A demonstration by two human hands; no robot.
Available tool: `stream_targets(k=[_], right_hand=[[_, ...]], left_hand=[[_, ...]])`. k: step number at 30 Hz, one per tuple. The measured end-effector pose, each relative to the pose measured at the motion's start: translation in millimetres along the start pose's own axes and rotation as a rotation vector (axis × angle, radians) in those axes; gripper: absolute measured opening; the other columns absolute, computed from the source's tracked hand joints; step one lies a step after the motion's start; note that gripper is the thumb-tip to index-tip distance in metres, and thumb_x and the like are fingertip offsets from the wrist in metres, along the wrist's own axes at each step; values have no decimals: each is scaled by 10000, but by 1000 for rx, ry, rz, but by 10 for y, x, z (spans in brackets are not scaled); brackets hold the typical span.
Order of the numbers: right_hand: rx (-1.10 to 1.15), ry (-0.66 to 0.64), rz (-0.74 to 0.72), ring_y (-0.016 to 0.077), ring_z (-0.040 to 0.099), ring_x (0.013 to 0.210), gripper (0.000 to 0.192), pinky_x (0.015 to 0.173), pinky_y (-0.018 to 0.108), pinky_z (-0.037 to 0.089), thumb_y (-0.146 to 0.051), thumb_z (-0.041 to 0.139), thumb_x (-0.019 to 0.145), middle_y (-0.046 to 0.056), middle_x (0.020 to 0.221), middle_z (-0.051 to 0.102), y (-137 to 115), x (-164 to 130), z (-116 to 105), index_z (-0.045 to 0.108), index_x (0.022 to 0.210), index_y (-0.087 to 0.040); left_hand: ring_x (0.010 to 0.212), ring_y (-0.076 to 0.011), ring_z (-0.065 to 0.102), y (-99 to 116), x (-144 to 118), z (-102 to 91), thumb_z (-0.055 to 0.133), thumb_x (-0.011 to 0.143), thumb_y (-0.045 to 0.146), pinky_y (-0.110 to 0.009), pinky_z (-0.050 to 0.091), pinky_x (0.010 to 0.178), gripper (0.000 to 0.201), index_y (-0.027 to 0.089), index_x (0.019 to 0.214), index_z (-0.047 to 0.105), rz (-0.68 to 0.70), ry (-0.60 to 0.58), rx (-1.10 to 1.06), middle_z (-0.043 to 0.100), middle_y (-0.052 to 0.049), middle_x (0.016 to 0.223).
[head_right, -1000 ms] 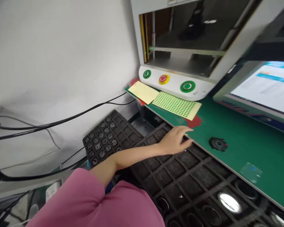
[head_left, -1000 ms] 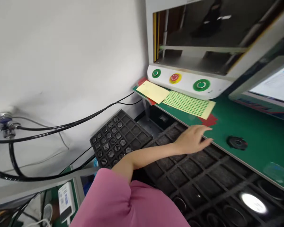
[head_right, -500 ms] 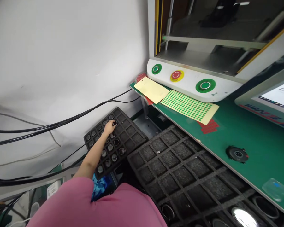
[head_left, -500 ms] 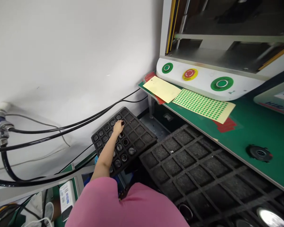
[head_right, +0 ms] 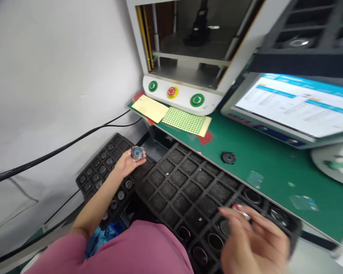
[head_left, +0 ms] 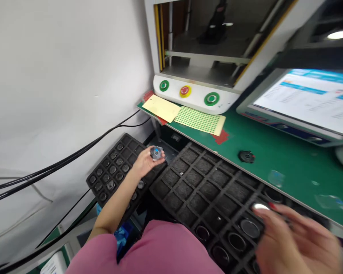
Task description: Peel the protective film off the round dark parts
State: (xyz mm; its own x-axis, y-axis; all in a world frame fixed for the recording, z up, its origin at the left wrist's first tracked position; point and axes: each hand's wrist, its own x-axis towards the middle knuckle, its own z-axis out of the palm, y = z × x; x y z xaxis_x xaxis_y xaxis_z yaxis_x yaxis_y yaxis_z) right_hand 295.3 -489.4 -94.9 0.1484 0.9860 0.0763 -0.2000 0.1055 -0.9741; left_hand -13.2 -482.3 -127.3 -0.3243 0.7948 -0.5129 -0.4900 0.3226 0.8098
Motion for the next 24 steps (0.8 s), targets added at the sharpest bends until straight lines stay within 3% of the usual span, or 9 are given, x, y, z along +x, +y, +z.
stream_targets(k=[2, 4, 6, 9, 13, 16, 18, 21, 24], right_hand=[[-18, 19, -25, 152, 714, 846, 327, 795, 281, 589, -142, 807, 758, 21, 1066, 655, 44, 32, 129, 633, 1013, -248], [-8, -63, 27, 199, 732, 936, 375, 860, 334, 594, -152, 816, 729, 34, 1127, 642, 56, 85, 258, 603, 1024, -244], [13, -119, 69, 218, 732, 968, 388, 867, 367, 601, -181, 802, 737, 38, 1167, 616, 48, 139, 342, 569, 1040, -251], [-2, -50, 33, 170, 737, 846, 381, 797, 327, 612, -181, 798, 729, 24, 1115, 609, 15, 153, 358, 551, 1011, -247], [-63, 71, -26, 95, 695, 714, 323, 798, 269, 589, -166, 793, 725, -5, 985, 616, -97, 36, 234, 568, 946, -232], [-114, 111, -18, 88, 652, 643, 320, 722, 277, 589, -256, 801, 731, 4, 969, 625, -173, 102, -16, 556, 936, -232], [-166, 161, 2, 93, 636, 660, 361, 702, 284, 581, -345, 807, 731, 9, 990, 625, -136, 352, -296, 535, 939, -232], [-300, 265, 52, 111, 632, 742, 405, 749, 296, 568, -377, 826, 732, 6, 978, 611, 97, 977, -789, 530, 946, -202], [-476, 270, 160, 136, 626, 791, 260, 720, 305, 562, -358, 657, 932, 35, 959, 625, 386, 1594, -1155, 599, 1048, -133]], left_hand=[[846, -268, 723, -139, -130, 409, 854, 627, 498, -457, 575, 824, 543, 158, 945, 574, -88, -237, -87, 734, -110, 893], [793, -277, 729, -257, -242, 746, 926, 474, 510, -443, 590, 759, 672, 161, 901, 544, -179, -443, -138, 736, -114, 854], [744, -240, 727, -344, -311, 984, 942, 450, 502, -375, 597, 702, 686, 167, 867, 513, -253, -603, -169, 733, -94, 829], [679, -163, 708, -428, -354, 1179, 935, 522, 448, -285, 594, 657, 621, 171, 852, 488, -317, -745, -189, 711, -35, 786], [657, -124, 699, -494, -375, 1267, 924, 592, 367, -236, 592, 663, 561, 174, 808, 444, -322, -799, -199, 676, 22, 729], [761, -165, 737, -516, -367, 1282, 904, 638, 349, -227, 587, 688, 516, 169, 814, 453, -330, -754, -212, 729, -35, 823], [846, -202, 751, -515, -353, 1284, 907, 636, 334, -244, 594, 728, 484, 150, 861, 521, -346, -675, -233, 758, -90, 914], [915, -219, 755, -496, -347, 1287, 910, 634, 273, -252, 598, 779, 509, 130, 1038, 635, -364, -590, -254, 775, -114, 984], [942, -237, 757, -470, -376, 1308, 889, 662, 235, -261, 600, 806, 507, 128, 1118, 693, -373, -610, -236, 781, -124, 1015]])
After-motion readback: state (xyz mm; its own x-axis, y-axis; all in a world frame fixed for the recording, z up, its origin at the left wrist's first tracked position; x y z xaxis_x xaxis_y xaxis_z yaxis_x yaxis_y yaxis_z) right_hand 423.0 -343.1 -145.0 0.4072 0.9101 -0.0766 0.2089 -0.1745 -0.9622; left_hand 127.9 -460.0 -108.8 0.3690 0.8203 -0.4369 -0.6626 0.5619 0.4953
